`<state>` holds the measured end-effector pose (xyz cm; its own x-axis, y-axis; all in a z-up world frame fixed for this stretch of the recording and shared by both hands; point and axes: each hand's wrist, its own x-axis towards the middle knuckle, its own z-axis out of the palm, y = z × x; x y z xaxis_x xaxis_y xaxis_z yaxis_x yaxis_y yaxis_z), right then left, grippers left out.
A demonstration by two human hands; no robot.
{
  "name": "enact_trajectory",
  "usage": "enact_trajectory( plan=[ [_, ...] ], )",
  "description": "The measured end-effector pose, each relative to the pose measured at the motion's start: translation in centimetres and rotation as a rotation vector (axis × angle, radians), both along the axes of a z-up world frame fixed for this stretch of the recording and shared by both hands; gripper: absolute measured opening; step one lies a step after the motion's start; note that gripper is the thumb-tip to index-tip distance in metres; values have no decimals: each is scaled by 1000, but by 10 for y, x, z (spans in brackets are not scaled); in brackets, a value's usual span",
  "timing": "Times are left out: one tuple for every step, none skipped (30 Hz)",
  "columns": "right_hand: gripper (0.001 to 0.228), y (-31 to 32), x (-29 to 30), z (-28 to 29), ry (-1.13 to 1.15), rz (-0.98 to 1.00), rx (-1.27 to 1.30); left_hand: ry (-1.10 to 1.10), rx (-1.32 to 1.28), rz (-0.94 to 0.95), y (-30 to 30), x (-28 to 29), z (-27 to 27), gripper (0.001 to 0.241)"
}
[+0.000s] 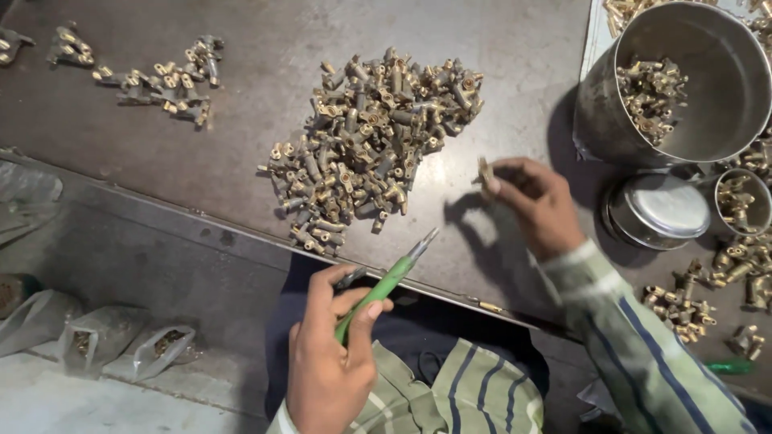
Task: Assembling or tightening small brass metal fittings using a screwdriver.
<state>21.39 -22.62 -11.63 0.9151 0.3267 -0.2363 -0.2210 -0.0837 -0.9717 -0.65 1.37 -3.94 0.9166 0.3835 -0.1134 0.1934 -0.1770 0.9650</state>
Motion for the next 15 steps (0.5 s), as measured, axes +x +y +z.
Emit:
enact_trajectory(
  plan=[
    [30,-4,-12,6,4,-2,-4,4,-4,-2,-4,4,5,36],
    [29,-8,-23,12,2,55,41,18,0,-31,-8,9,11,36],
    [28,-12,-35,18,-4,108,88,28,6,-64,-11,14,17,37],
    [28,-14,-41,27,-3,102,87,29,5,-70,-15,17,17,37],
    [27,-16,-47,36,-37,135,79,-57,181,-116,-18,20,17,36],
    [25,-18,-52,45,-71,168,72,-145,357,-163,-22,23,18,36],
    [25,-22,-53,47,-73,161,73,-148,358,-169,-23,24,22,36],
    [24,-26,-53,48,-110,188,38,-199,445,-192,-24,25,26,34],
    [22,-31,-53,49,-147,215,0,-250,530,-213,-25,25,30,31],
    [22,-33,-53,54,-148,208,-2,-254,528,-219,-25,26,35,31],
    [22,-33,-54,58,-151,246,-54,-357,667,-234,-24,26,40,37],
    [22,-33,-54,63,-154,284,-105,-460,806,-249,-23,26,46,44],
    [22,-34,-52,64,-156,285,-101,-460,810,-248,-22,26,47,44],
    [22,-33,-50,65,-129,324,-110,-464,841,-260,-21,25,48,43],
    [23,-34,-49,66,-98,363,-120,-464,869,-272,-21,23,50,41]
  ],
)
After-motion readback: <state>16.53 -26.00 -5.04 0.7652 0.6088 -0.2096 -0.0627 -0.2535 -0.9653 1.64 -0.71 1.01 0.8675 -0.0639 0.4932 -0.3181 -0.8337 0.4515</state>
